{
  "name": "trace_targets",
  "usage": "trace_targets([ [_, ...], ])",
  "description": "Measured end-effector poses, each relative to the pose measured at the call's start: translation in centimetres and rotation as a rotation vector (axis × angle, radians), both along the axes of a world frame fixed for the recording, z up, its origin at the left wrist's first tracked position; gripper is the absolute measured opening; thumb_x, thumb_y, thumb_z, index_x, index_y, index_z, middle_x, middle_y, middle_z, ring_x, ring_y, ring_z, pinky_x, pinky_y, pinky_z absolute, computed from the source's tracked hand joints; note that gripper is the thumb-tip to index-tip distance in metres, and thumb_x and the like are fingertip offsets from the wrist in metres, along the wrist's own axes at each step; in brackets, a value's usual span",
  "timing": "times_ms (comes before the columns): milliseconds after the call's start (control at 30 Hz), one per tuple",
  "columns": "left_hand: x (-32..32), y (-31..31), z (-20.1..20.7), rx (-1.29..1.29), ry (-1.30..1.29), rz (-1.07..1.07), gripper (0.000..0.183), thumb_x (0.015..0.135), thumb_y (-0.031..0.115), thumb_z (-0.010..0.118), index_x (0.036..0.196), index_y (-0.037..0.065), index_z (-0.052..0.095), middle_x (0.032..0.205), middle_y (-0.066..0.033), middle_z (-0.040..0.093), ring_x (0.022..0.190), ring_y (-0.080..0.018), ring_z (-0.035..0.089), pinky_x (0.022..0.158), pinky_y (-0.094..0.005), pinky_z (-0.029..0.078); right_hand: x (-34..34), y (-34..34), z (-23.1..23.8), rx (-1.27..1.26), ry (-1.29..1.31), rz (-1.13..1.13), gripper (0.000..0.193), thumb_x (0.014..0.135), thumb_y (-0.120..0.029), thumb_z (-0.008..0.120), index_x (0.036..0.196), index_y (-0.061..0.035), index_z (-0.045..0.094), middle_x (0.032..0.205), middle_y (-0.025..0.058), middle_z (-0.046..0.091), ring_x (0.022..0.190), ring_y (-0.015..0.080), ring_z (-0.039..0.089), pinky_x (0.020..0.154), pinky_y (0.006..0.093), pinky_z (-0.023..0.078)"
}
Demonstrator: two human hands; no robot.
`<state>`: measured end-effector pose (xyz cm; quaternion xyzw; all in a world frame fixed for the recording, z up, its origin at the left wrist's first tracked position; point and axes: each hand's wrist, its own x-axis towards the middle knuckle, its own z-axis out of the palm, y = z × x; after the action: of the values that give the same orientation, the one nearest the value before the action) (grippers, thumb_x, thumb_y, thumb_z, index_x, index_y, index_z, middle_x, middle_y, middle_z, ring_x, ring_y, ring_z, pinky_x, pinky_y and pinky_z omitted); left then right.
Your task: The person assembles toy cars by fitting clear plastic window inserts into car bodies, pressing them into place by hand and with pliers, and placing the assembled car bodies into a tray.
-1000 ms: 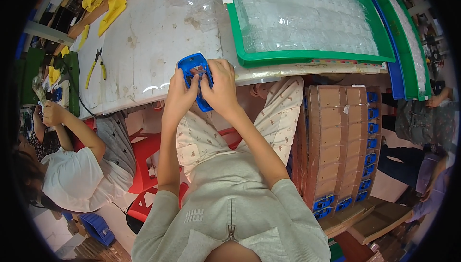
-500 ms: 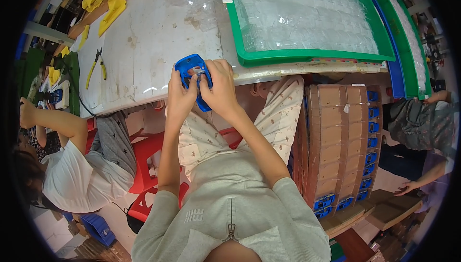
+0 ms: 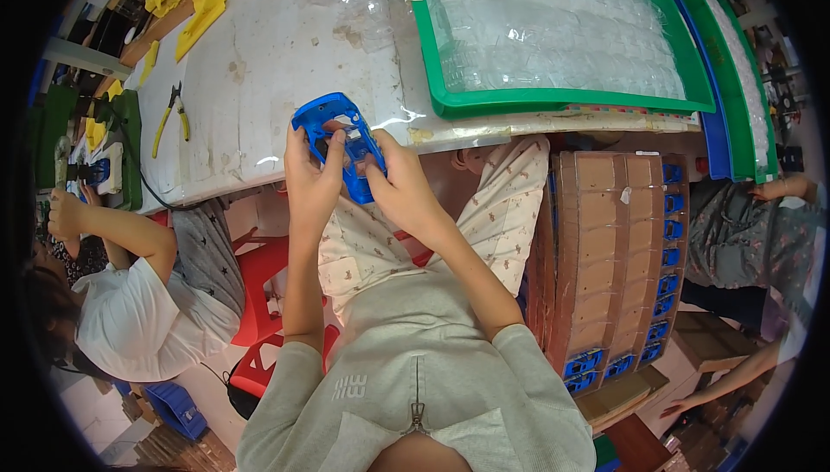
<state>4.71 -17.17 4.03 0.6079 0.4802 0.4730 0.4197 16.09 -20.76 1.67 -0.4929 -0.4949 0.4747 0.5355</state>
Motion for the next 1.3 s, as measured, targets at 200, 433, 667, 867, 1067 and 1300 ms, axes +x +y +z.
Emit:
trace_targets([
  [200,0.0,-0.1,-0.4,-0.019,-0.027,-0.034,0.017,0.085,0.002,0.054,0.098,-0.001,0.045,0.087,-0.0113,0.06,0.078,-0.0149,0.057,0.068,-0.0272,0.046,0.1,-0.2,0.0,-0.041,0.042,-0.006,0.017,0.084,0.003,0.043,0.1,0.0045,0.049,0.078,0.0135,0.061,0.073,0.0155,0.062,0.065,0.0281,0.047],
  [433,0.1,-0.7,-1.2,-0.046,-0.122,-0.096,0.021,0.084,0.003,0.056,0.104,-0.001,0.051,0.089,-0.0073,0.059,0.076,-0.0105,0.054,0.065,-0.0241,0.045,0.4,-0.5,-0.2,-0.08,-0.007,0.027,0.02,0.089,-0.001,0.043,0.107,0.004,0.049,0.089,0.0094,0.06,0.078,0.0115,0.055,0.072,0.0259,0.044],
  [667,0.0,-1.6,-3.7,-0.203,-0.208,-0.124,0.017,0.083,0.006,0.061,0.098,-0.002,0.055,0.084,-0.0038,0.059,0.073,-0.0076,0.051,0.062,-0.0214,0.042,0.7,-0.5,-0.2,-0.065,-0.101,0.001,0.017,0.089,-0.004,0.044,0.103,0.004,0.049,0.085,0.0126,0.059,0.075,0.0122,0.051,0.07,0.027,0.043],
  [867,0.8,-2.1,-3.6,-0.139,-0.269,-0.046,0.015,0.083,0.006,0.061,0.095,-0.002,0.056,0.083,-0.0034,0.059,0.072,-0.007,0.05,0.063,-0.0217,0.041,0.6,-0.5,-0.4,-0.083,-0.14,0.004,0.018,0.089,-0.002,0.043,0.104,0.0044,0.05,0.086,0.0105,0.059,0.078,0.0107,0.051,0.072,0.0263,0.043],
  [1067,0.5,-1.8,-3.0,-0.054,-0.138,-0.09,0.016,0.082,0.004,0.06,0.096,-0.002,0.054,0.08,-0.0046,0.057,0.071,-0.0086,0.049,0.062,-0.0218,0.04,0.4,-0.4,-1.5,0.015,0.033,-0.068,0.007,0.084,-0.001,0.044,0.088,0.0041,0.047,0.072,0.0181,0.056,0.065,0.0182,0.056,0.06,0.0325,0.043],
  [1300,0.6,-1.6,-1.8,-0.044,-0.027,0.046,0.01,0.085,0.005,0.054,0.089,-0.002,0.05,0.069,-0.0056,0.048,0.062,-0.0106,0.04,0.054,-0.0257,0.035,0.3,-0.7,-0.3,-0.012,-0.022,-0.018,0.01,0.083,-0.003,0.047,0.089,0.0046,0.051,0.07,0.0178,0.058,0.061,0.0199,0.057,0.057,0.0326,0.043],
])
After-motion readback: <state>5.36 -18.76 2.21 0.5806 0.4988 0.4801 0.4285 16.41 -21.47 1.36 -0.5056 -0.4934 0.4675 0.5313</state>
